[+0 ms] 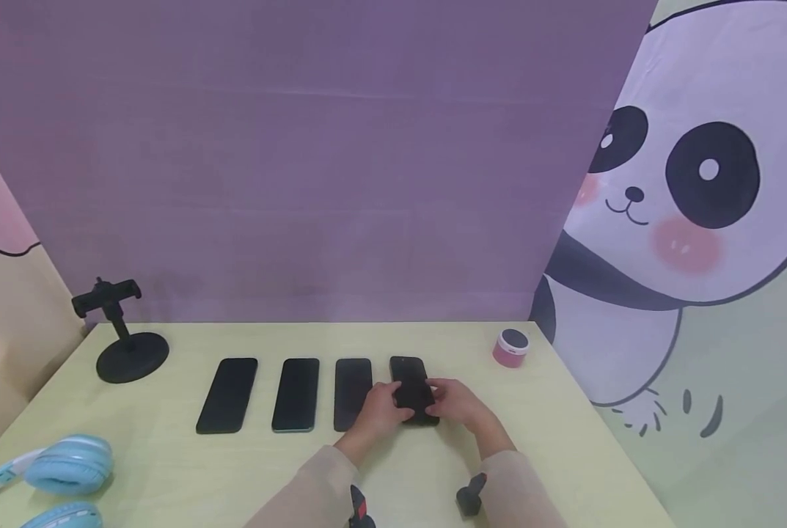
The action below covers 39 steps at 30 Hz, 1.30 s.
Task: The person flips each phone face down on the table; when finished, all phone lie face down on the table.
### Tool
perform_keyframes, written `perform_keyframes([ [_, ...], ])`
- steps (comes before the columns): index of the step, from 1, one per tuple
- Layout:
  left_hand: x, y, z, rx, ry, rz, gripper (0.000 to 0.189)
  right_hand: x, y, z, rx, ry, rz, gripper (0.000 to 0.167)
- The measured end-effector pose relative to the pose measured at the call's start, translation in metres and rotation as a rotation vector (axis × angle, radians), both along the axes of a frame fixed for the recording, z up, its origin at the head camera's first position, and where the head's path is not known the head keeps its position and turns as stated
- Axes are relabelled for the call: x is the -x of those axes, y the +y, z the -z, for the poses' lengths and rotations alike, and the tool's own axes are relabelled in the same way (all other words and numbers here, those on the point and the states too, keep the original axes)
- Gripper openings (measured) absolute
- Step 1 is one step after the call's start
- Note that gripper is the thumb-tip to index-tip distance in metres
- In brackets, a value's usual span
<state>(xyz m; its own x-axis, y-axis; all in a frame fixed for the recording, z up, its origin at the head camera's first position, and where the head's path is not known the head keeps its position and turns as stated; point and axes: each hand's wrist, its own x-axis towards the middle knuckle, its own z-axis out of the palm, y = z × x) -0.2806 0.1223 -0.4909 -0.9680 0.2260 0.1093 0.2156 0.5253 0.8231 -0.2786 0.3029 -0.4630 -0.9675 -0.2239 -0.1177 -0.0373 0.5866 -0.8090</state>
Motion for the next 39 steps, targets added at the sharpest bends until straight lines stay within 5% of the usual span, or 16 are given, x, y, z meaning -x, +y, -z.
perform_keyframes([
  [16, 0.004, 0.003, 0.001, 0.133, -0.015, 0.009, 0.049, 0.002, -0.012, -0.004, -0.182, 0.029, 0.075, 0.057],
  [23, 0.004, -0.004, -0.001, 0.106, -0.044, 0.046, 0.050, 0.003, -0.014, -0.009, -0.218, 0.014, 0.087, 0.054],
  [29, 0.003, -0.033, -0.010, 0.064, 0.033, 0.068, 0.052, 0.000, -0.037, -0.016, -0.263, 0.116, 0.110, 0.047],
  [34, -0.002, -0.067, -0.015, 0.023, 0.035, -0.035, 0.051, -0.006, -0.071, -0.015, -0.234, 0.186, 0.052, 0.045],
  [39, -0.010, -0.090, -0.012, 0.016, -0.012, -0.110, 0.053, -0.009, -0.096, -0.009, -0.241, 0.155, 0.024, 0.046],
])
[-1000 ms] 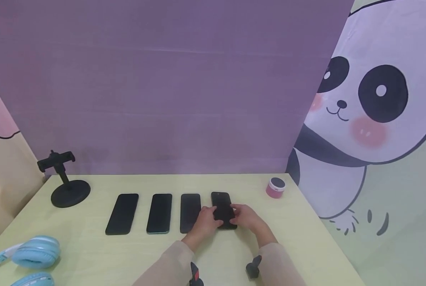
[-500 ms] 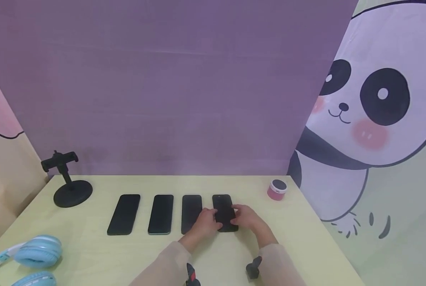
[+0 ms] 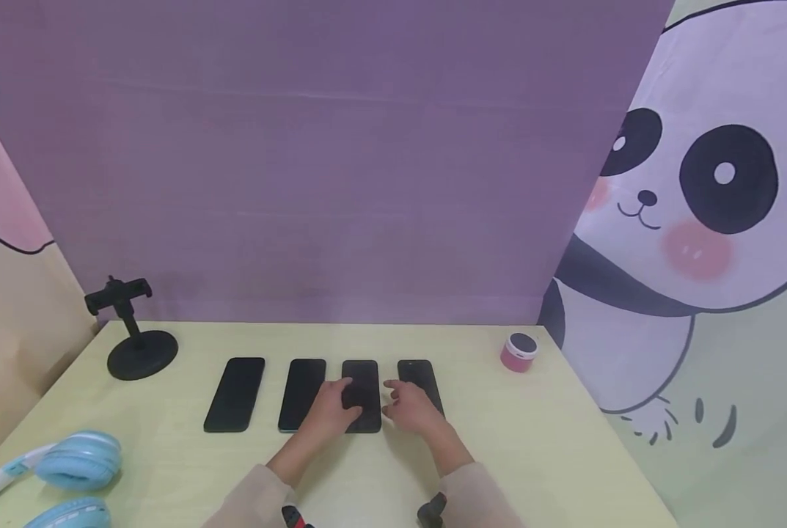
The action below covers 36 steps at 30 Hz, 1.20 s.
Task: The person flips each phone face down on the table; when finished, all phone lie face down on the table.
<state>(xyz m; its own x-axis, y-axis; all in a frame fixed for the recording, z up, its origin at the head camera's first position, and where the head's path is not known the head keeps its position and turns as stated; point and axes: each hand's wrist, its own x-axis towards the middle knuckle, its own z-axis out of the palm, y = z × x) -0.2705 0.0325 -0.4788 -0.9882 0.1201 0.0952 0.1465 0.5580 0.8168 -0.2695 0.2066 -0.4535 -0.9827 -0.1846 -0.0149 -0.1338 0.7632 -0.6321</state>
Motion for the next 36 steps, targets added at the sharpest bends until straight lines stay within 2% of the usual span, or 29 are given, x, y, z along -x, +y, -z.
perform_keyframes([
  [8, -0.001, -0.014, 0.005, -0.006, -0.027, 0.014, 0.054, 0.001, -0.017, -0.001, -0.011, -0.054, 0.018, 0.047],
  [15, 0.005, -0.019, 0.005, 0.045, -0.039, 0.060, 0.041, 0.008, -0.025, 0.004, 0.184, -0.164, 0.083, 0.049],
  [20, 0.010, -0.021, 0.006, 0.088, 0.008, 0.093, 0.034, 0.010, -0.028, 0.002, 0.261, -0.185, 0.139, 0.052],
  [24, 0.012, -0.023, 0.007, 0.101, 0.039, 0.110, 0.033, 0.009, -0.028, 0.002, 0.283, -0.170, 0.137, 0.055],
  [29, 0.011, -0.025, 0.006, 0.102, 0.028, 0.109, 0.034, 0.010, -0.025, 0.006, 0.368, -0.179, 0.118, 0.054],
  [30, 0.010, -0.025, 0.007, 0.103, 0.026, 0.110, 0.034, 0.011, -0.022, 0.009, 0.389, -0.172, 0.087, 0.053],
  [33, 0.009, -0.025, 0.007, 0.099, 0.018, 0.118, 0.035, 0.010, -0.019, 0.009, 0.415, -0.171, 0.064, 0.052],
  [36, 0.009, -0.023, 0.007, 0.099, 0.012, 0.144, 0.037, 0.010, -0.015, 0.008, 0.439, -0.183, 0.077, 0.053],
])
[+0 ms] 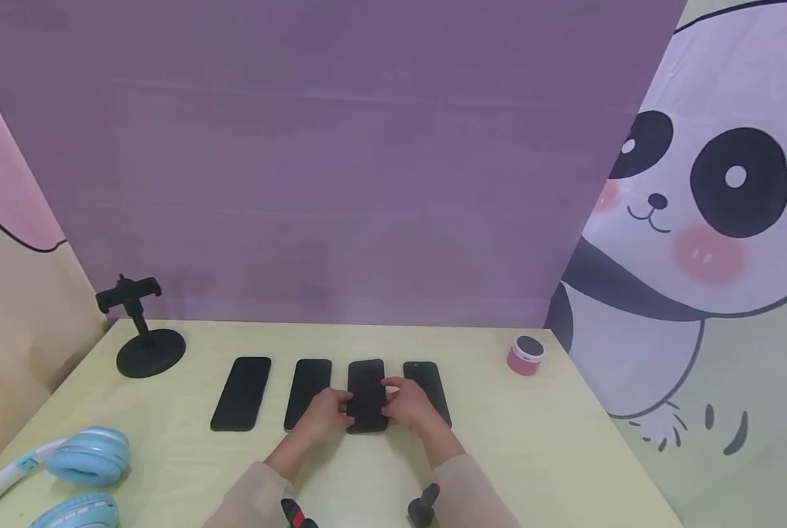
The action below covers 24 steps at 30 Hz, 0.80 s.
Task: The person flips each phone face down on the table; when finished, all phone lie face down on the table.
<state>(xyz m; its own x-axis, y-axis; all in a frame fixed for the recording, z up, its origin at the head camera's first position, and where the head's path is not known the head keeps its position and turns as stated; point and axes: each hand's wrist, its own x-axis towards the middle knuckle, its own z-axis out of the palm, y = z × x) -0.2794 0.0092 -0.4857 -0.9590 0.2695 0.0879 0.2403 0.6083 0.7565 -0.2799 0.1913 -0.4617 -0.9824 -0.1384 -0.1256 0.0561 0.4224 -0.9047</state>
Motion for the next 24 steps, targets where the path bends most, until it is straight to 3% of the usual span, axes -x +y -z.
perform_keyframes([
  [4, 0.000, 0.003, 0.001, 0.014, 0.003, 0.046, 0.041, 0.000, 0.005, -0.008, 0.065, -0.026, -0.005, 0.056],
  [7, 0.000, 0.005, 0.001, -0.020, -0.008, 0.086, 0.046, 0.004, 0.013, -0.010, 0.170, -0.032, -0.087, 0.060],
  [13, -0.001, 0.007, 0.006, -0.179, -0.043, 0.148, 0.053, 0.007, 0.023, -0.008, 0.336, -0.072, -0.209, 0.066],
  [18, 0.003, 0.007, 0.011, -0.321, -0.080, 0.190, 0.056, 0.009, 0.031, -0.003, 0.387, -0.085, -0.334, 0.069],
  [24, 0.002, 0.010, 0.012, -0.406, -0.101, 0.188, 0.055, 0.012, 0.032, -0.002, 0.419, -0.083, -0.414, 0.075],
])
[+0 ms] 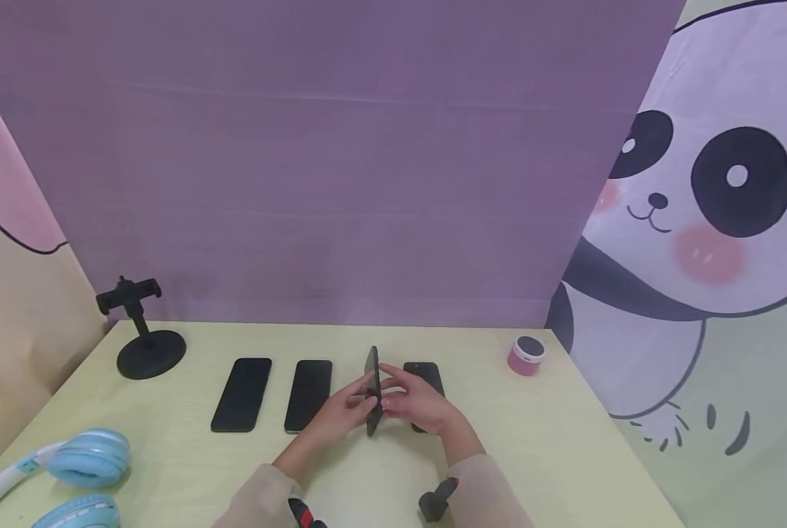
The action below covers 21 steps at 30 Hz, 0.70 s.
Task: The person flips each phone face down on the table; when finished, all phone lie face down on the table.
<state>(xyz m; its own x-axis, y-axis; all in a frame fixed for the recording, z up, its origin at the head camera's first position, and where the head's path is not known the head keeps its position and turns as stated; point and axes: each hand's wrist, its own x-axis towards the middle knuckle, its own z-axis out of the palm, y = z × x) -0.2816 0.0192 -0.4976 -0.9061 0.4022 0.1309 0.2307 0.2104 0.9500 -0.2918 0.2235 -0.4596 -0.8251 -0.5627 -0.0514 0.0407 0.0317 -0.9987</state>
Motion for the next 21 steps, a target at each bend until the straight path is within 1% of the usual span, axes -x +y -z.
perform_keyframes([
  [4, -0.0027, 0.0019, -0.0012, -0.051, -0.019, -0.014, 0.055, -0.0003, -0.0020, -0.0018, 0.017, -0.002, 0.005, 0.074],
  [8, -0.0037, 0.0032, -0.0015, -0.087, -0.043, -0.026, 0.056, -0.0005, -0.0032, -0.0025, 0.011, -0.007, 0.022, 0.073],
  [14, -0.0027, 0.0038, -0.0006, -0.125, -0.083, -0.023, 0.056, -0.0009, -0.0044, -0.0029, 0.005, -0.007, 0.033, 0.073],
  [21, -0.0018, 0.0027, -0.0010, -0.161, -0.114, -0.019, 0.055, -0.0012, -0.0048, -0.0019, 0.020, -0.012, 0.020, 0.073],
])
